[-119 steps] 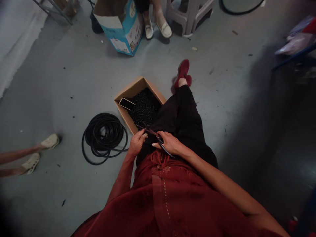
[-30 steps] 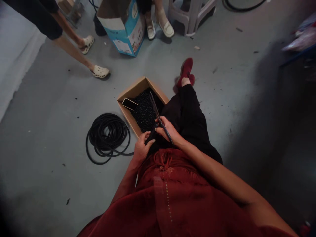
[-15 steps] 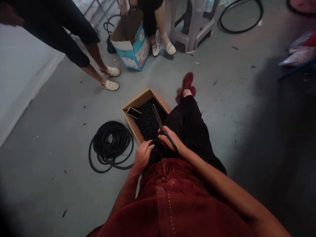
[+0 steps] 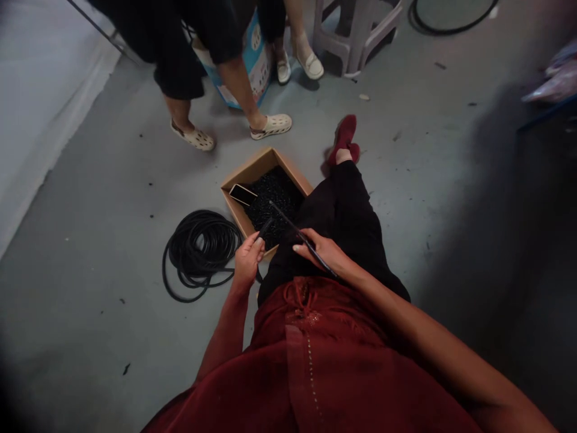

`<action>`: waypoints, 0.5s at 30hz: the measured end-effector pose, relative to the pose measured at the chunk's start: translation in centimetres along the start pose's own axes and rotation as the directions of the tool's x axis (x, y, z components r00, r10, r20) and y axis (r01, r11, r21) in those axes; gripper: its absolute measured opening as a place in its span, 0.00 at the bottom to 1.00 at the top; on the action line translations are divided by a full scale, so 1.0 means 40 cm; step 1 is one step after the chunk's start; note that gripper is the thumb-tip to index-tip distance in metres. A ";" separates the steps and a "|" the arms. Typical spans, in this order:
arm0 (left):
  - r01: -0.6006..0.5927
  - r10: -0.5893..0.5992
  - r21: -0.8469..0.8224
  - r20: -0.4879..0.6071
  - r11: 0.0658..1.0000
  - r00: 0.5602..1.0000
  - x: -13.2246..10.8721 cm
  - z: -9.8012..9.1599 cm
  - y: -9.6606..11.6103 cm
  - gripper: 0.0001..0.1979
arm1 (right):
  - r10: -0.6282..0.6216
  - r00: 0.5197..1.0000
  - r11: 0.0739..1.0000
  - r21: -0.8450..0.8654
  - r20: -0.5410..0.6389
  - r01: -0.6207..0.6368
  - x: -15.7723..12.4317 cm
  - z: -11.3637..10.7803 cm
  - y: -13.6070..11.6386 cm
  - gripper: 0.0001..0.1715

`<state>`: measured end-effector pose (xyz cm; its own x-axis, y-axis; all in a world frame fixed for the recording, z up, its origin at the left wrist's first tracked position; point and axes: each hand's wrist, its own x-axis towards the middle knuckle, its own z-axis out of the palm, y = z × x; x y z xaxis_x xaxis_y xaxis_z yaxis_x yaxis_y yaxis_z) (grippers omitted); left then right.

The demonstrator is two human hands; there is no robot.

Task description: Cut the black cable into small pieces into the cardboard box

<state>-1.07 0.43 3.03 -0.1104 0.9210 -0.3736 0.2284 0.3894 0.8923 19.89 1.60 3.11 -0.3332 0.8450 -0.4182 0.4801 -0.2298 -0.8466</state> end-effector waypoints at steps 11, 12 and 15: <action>0.065 -0.060 -0.295 0.025 0.953 0.998 -0.008 0.022 0.001 0.24 | -0.045 0.992 0.991 -0.122 0.116 0.059 -0.038 0.033 -0.017 0.30; 0.064 -0.058 -0.294 0.030 0.954 0.998 -0.008 0.022 -0.001 0.24 | -0.049 0.991 0.991 -0.119 0.124 0.064 -0.036 0.033 -0.021 0.30; 0.059 -0.050 -0.286 0.038 0.956 0.998 -0.009 0.019 -0.005 0.24 | -0.049 0.988 0.992 -0.111 0.145 0.065 -0.031 0.032 -0.032 0.29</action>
<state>-0.34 0.04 2.81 -0.0845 0.9001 -0.4274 -0.0650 0.4230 0.9038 18.65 0.24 4.27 -0.4700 0.7765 -0.4197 0.5442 -0.1194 -0.8304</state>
